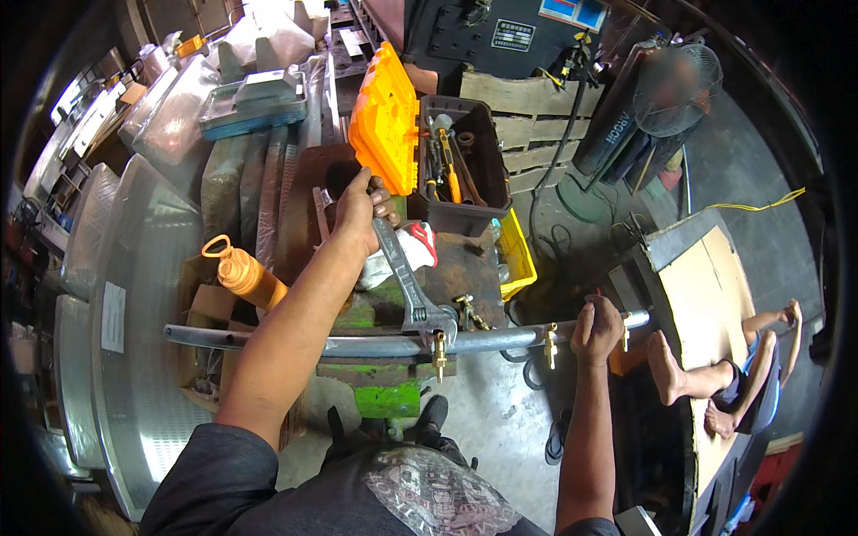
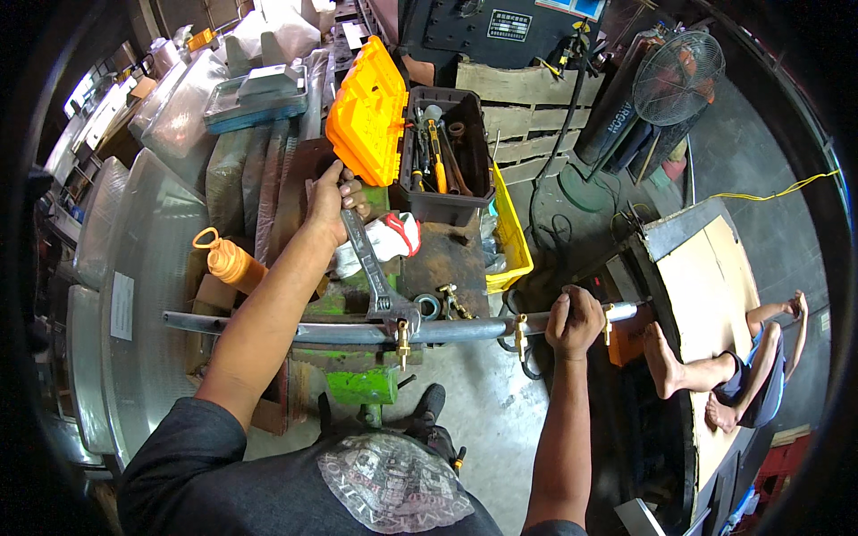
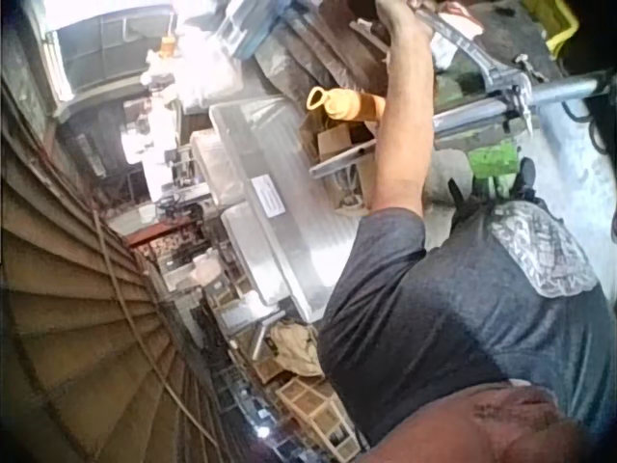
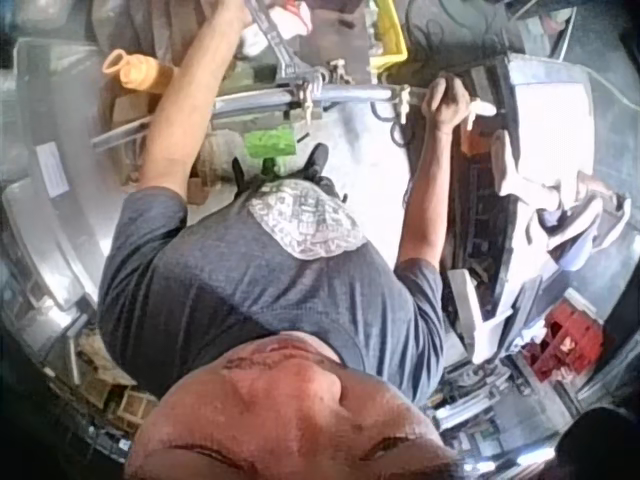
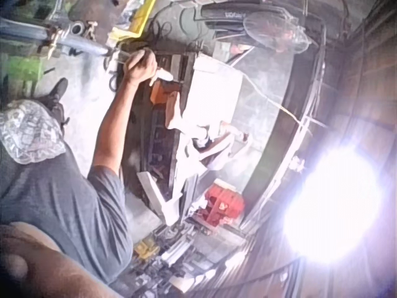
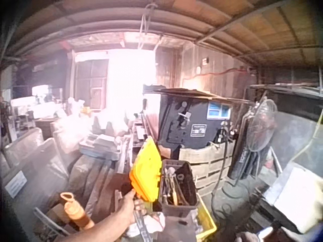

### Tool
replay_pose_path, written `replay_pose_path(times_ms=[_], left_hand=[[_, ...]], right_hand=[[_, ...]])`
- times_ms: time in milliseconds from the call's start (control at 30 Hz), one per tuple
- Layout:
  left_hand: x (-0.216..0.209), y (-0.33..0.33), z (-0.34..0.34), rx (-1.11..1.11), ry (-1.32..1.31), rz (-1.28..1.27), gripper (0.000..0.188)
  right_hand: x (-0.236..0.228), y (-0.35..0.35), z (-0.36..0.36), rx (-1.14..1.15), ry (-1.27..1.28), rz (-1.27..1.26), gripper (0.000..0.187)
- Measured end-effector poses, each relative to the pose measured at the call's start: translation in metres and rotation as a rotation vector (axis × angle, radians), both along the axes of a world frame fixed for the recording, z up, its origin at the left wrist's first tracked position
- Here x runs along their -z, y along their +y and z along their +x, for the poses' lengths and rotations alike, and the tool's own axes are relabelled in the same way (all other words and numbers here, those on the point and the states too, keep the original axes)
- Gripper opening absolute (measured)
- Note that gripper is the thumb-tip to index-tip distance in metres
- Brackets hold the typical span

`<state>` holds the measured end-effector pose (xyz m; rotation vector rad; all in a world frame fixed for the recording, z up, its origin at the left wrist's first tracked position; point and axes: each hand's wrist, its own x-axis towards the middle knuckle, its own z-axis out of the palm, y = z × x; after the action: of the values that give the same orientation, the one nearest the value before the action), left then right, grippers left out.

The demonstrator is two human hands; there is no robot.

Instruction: The person uses a screwdriver and adjustable wrench to tighten brass valves onto a metal pipe clamped in a vise. They wipe the pipe with a cloth and reposition the pipe to access different fittings.

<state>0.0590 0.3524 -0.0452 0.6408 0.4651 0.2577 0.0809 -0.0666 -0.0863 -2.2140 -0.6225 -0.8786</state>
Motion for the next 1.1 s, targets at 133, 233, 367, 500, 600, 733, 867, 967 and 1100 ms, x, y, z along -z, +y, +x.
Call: replay_pose_path(times_ms=[133,233,367,500,600,733,867,967,1100], left_hand=[[-0.001,-0.004,0.002,-0.011,-0.015,-0.010,0.033],[-0.001,-0.010,0.005,0.007,-0.029,0.005,0.033],[0.000,0.001,-0.001,-0.001,-0.022,-0.003,0.033],[-0.006,-0.006,-0.002,-0.007,0.008,-0.021,0.035],[-0.012,-0.008,-0.004,-0.012,0.006,-0.027,0.035],[-0.011,-0.007,-0.004,0.000,-0.012,-0.003,0.035],[-0.013,-0.004,-0.005,0.003,-0.032,0.028,0.035],[-0.010,-0.005,-0.008,0.005,-0.044,0.000,0.035],[-0.009,-0.001,-0.016,-0.035,-0.050,-0.013,0.036]], right_hand=[[-0.002,-0.003,0.001,-0.018,0.034,0.008,0.017],[-0.006,-0.016,-0.001,0.007,0.213,-0.005,0.020],[-0.054,0.032,-0.039,-0.170,0.409,0.005,0.059],[-0.056,0.113,-0.132,-0.304,0.348,-0.445,0.107],[-0.031,0.131,-0.130,-0.251,0.384,-0.442,0.120],[-0.023,0.129,-0.126,-0.266,0.378,-0.392,0.117],[-0.021,0.131,-0.124,-0.271,0.346,-0.361,0.111],[-0.019,0.130,-0.124,-0.268,0.346,-0.346,0.108],[-0.016,0.129,-0.123,-0.274,0.328,-0.325,0.105]])
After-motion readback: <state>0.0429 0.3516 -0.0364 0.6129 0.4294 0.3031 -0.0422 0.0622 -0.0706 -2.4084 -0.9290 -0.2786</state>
